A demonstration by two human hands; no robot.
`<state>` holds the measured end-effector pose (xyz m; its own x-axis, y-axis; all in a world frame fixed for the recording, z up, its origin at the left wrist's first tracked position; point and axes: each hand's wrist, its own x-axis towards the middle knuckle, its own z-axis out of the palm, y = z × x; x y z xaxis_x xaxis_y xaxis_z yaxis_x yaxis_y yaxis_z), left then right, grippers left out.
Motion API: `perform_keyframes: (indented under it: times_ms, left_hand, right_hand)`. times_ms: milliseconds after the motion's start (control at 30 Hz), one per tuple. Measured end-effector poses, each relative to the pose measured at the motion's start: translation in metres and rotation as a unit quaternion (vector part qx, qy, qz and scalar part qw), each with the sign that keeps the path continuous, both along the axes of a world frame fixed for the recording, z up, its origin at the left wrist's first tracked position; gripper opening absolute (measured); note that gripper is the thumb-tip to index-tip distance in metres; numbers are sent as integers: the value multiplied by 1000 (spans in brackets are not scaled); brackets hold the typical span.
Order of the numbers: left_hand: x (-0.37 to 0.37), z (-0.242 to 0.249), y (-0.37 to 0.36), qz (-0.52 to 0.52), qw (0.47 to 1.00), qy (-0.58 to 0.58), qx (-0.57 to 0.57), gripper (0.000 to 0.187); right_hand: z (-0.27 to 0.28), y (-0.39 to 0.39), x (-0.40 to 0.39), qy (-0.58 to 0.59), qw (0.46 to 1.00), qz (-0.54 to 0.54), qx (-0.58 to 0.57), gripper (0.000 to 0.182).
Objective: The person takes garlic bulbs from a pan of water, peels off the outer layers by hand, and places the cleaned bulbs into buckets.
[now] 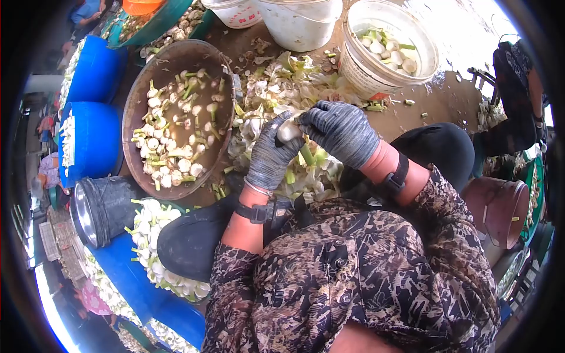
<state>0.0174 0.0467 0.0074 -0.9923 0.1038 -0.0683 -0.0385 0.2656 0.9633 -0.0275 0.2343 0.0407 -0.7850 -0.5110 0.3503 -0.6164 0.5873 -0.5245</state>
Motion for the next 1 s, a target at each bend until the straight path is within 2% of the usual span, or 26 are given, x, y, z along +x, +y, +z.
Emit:
perform_keyframes:
  times_ms: [67, 133, 200, 267, 333, 400, 433, 467, 533, 600, 633, 667, 733, 767, 800, 833, 900, 933, 967, 1000]
  left_hand:
    - [2, -1, -3, -17, 1000, -11, 0, 55]
    - [4, -1, -6, -41, 998, -51, 24, 57]
    - [5, 2, -5, -47, 998, -37, 23, 59]
    - [5, 10, -3, -60, 997, 6, 52, 64]
    - [2, 6, -5, -69, 997, 26, 25, 69]
    - [1, 7, -6, -81, 995, 42, 32, 70]
    - [-1, 4, -5, -85, 990, 50, 103, 69]
    - [-2, 2, -7, -84, 990, 53, 102, 69]
    - [-4, 0, -9, -81, 986, 105, 97, 69]
    - [-4, 0, -9, -53, 991, 98, 80, 68]
    - [-5, -2, -9, -37, 991, 96, 89, 67]
    - [-5, -2, -10, -21, 990, 94, 99, 67]
    - [-8, -2, -9, -29, 985, 60, 157, 63]
    - [-9, -9, -7, -10, 980, 35, 196, 58]
    - [-14, -19, -5, 9, 988, 52, 146, 53]
    - [-19, -26, -6, 22, 988, -2, 151, 50]
    - [-28, -40, -7, 69, 977, -117, 166, 48]
    - [-35, -46, -8, 97, 963, -177, 176, 48]
    - [-43, -48, -8, 131, 957, -167, 196, 48]
    - [-51, -50, -16, 141, 964, -147, 171, 41]
  right_hand:
    - [3, -2, 4, 9, 997, 19, 81, 12]
    - [0, -5, 1, 20, 998, 21, 49, 9]
    - [-2, -4, -1, -77, 997, -2, -3, 23]
    - [-16, -3, -8, -118, 992, -18, -47, 22]
    - [-27, -2, -19, -165, 970, -96, -150, 18]
    - [-34, 7, -30, -168, 959, -142, -180, 21]
    - [-35, 10, -36, -245, 934, -150, -212, 23]
    - [-38, 14, -39, -320, 902, -157, -243, 25]
    - [-40, 18, -38, -347, 905, -135, -206, 30]
    - [-40, 18, -29, -414, 887, -39, -202, 39]
    - [-37, 18, -23, -452, 876, 6, -169, 45]
    - [-34, 18, -18, -447, 884, 55, -125, 43]
    - [-23, 7, -3, -531, 828, 113, -142, 42]
    - [-18, 3, 0, -518, 845, 87, -99, 40]
    - [-16, 1, 0, -503, 860, 63, -57, 38]
    - [-15, -1, -3, -506, 859, 31, -70, 38]
    - [-32, 2, -14, -482, 868, -35, -115, 39]
    - [-35, 6, -23, -498, 850, -53, -160, 41]
    - [-27, 6, -26, -474, 848, -65, -228, 42]
    - [-20, 9, -33, -478, 828, -74, -283, 40]
